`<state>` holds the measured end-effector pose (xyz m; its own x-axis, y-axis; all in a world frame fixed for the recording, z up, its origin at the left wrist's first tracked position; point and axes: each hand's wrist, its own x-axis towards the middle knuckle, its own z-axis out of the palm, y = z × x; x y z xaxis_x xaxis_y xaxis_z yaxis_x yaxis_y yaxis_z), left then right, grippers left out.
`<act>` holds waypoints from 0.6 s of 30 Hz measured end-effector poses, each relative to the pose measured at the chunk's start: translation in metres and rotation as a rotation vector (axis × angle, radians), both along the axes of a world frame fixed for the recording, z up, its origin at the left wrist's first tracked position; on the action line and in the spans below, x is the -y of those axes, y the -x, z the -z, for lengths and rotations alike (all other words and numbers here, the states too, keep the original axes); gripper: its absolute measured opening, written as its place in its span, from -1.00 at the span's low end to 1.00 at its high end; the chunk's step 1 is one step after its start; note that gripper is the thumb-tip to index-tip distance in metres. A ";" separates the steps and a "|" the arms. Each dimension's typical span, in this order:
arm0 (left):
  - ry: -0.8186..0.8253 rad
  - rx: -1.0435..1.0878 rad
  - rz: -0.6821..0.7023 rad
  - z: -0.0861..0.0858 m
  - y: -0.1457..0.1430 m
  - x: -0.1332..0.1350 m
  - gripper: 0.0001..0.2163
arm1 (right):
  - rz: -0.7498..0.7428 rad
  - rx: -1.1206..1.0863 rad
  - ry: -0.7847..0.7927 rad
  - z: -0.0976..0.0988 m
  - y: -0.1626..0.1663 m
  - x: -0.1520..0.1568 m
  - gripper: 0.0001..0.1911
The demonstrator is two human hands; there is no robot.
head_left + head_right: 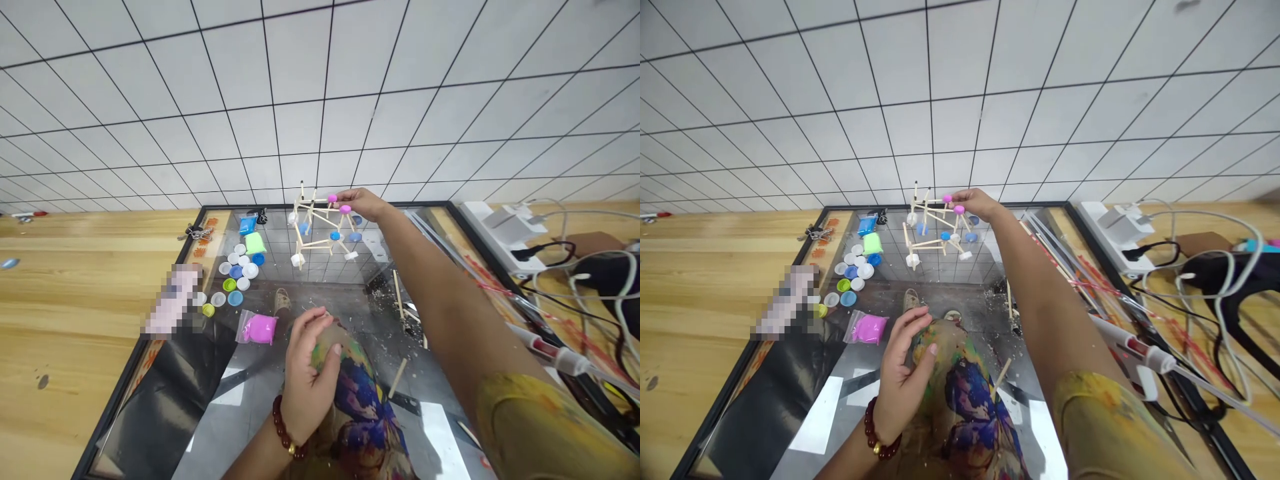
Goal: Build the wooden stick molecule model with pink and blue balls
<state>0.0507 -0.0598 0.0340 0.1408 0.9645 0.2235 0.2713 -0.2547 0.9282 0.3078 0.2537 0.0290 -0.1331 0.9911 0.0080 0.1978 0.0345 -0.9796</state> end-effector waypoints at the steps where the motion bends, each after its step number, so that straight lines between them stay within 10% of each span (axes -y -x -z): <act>1: -0.001 -0.001 0.001 0.000 0.000 0.000 -0.66 | 0.011 -0.037 -0.024 0.001 0.001 0.000 -0.66; 18: 0.001 -0.016 0.026 0.001 -0.001 0.001 -0.66 | 0.349 0.009 -0.263 -0.006 -0.016 0.019 -0.63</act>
<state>0.0517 -0.0610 0.0325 0.1699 0.9606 0.2201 0.2797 -0.2611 0.9239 0.3236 0.2342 0.0348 0.2084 0.9409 0.2669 0.2501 0.2125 -0.9446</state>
